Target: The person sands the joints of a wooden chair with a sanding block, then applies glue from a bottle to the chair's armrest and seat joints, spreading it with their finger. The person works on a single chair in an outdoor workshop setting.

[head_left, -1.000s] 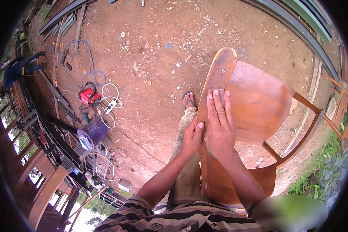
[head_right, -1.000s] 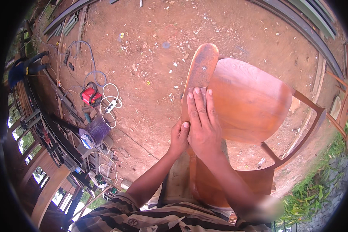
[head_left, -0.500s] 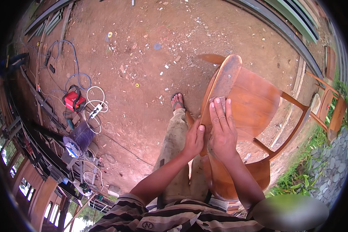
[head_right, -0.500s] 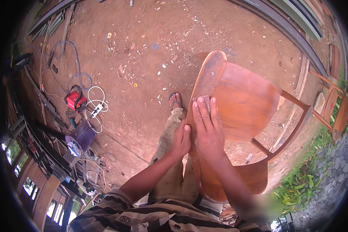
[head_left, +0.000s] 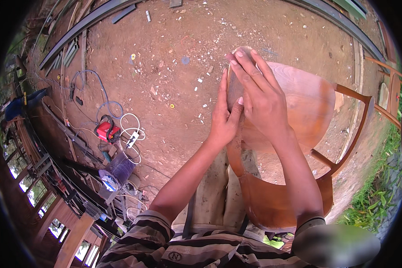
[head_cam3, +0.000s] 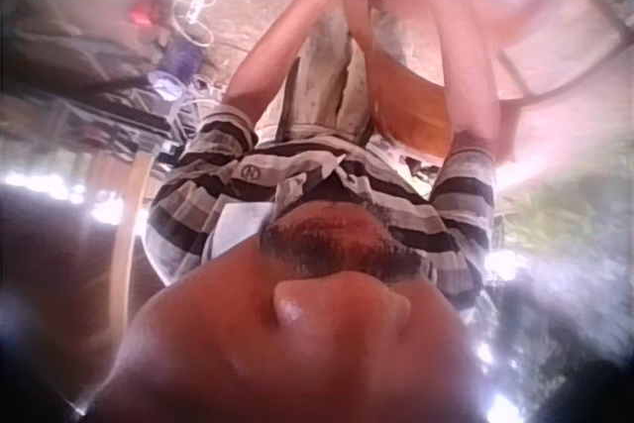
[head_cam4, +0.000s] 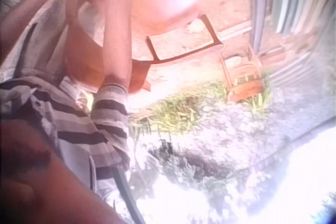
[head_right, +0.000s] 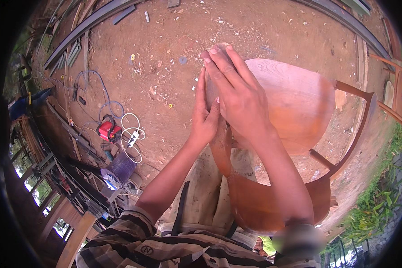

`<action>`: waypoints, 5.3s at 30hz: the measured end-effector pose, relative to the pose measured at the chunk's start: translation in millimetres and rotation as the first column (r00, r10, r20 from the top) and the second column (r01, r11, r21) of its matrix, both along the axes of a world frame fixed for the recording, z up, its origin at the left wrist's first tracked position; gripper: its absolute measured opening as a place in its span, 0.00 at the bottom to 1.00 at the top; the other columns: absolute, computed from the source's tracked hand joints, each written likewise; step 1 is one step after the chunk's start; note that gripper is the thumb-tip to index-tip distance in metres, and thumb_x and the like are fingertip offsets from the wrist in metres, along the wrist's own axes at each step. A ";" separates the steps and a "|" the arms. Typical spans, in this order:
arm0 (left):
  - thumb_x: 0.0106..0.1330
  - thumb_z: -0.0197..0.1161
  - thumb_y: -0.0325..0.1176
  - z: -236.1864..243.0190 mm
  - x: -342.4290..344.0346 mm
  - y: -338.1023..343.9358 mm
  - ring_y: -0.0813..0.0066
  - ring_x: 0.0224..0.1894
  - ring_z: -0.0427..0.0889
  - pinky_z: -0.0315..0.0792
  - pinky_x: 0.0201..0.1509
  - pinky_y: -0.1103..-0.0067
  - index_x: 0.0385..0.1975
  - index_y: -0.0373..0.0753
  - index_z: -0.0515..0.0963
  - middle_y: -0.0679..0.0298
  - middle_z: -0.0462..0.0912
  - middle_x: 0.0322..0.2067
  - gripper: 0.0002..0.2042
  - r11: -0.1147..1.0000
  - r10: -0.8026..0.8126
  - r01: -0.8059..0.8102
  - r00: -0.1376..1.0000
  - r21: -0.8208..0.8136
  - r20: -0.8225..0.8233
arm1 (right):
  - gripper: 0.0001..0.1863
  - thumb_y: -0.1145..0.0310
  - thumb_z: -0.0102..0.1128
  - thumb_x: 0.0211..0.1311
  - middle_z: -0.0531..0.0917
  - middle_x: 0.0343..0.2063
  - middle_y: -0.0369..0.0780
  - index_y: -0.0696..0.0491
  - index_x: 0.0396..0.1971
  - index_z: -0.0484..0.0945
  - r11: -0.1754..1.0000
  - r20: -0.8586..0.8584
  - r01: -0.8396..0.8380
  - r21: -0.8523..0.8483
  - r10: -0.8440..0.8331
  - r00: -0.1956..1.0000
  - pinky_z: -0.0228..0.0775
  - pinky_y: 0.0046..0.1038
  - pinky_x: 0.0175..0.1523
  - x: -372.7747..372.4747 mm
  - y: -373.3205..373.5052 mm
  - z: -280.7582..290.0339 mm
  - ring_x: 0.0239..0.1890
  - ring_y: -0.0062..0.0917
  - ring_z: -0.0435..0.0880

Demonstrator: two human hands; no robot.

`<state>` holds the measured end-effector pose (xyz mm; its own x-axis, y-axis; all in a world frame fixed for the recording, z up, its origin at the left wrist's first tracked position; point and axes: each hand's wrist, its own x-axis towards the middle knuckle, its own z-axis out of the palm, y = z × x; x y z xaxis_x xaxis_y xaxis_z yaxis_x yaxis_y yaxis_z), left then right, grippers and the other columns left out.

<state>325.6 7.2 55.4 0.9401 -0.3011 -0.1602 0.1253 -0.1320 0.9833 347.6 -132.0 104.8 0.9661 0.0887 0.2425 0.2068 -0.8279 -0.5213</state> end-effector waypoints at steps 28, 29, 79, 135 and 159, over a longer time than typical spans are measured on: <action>0.80 0.51 0.36 -17.9 -56.0 16.9 0.50 0.56 0.79 0.71 0.61 0.62 0.71 0.33 0.62 0.43 0.78 0.56 0.23 0.982 0.119 -0.092 0.979 0.163 -0.164 | 0.22 0.81 0.58 0.55 0.84 0.57 0.43 0.57 0.51 0.85 0.903 -0.070 -0.369 -0.222 0.362 0.929 0.72 0.35 0.70 48.0 -21.9 11.8 0.67 0.34 0.78; 0.80 0.50 0.36 -14.1 -51.4 16.5 0.48 0.61 0.76 0.68 0.65 0.61 0.73 0.32 0.59 0.41 0.73 0.61 0.26 0.976 0.082 -0.070 0.995 0.207 -0.049 | 0.23 0.83 0.58 0.54 0.84 0.58 0.43 0.57 0.51 0.85 0.947 -0.065 -0.275 -0.163 0.268 0.961 0.72 0.35 0.70 46.0 -25.7 9.1 0.67 0.34 0.77; 0.72 0.62 0.34 13.5 -88.1 -21.3 0.39 0.78 0.51 0.52 0.78 0.54 0.78 0.31 0.40 0.36 0.50 0.75 0.43 0.687 0.015 -0.092 0.993 0.721 0.113 | 0.40 0.96 0.43 0.53 0.77 0.65 0.43 0.56 0.68 0.70 0.871 -0.376 0.485 -0.078 -0.476 0.795 0.73 0.39 0.70 -276.3 -200.3 42.0 0.67 0.41 0.75; 0.72 0.54 0.47 9.8 123.8 -103.8 0.65 0.33 0.89 0.80 0.40 0.69 0.29 0.35 0.88 0.58 0.90 0.28 0.22 0.327 -0.345 -0.066 0.921 0.943 0.184 | 0.28 0.67 0.69 0.68 0.87 0.48 0.39 0.56 0.66 0.72 -0.602 -0.963 0.752 0.270 -0.160 0.217 0.72 0.16 0.46 -441.1 -269.5 2.7 0.48 0.14 0.83; 0.73 0.57 0.43 11.3 125.3 -105.1 0.66 0.34 0.90 0.79 0.41 0.71 0.30 0.37 0.88 0.57 0.89 0.28 0.19 0.381 -0.331 -0.060 0.923 0.923 0.196 | 0.20 0.73 0.55 0.75 0.84 0.57 0.44 0.58 0.64 0.76 0.260 -0.369 0.874 0.411 -0.829 0.420 0.74 0.27 0.61 -307.6 -323.9 8.1 0.60 0.27 0.82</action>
<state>450.8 -97.9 66.7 0.9465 -0.2875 -0.1464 -0.2503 -0.9407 0.2291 39.9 -455.9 112.8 0.4239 -0.8979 -0.1183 -0.5087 -0.1280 -0.8513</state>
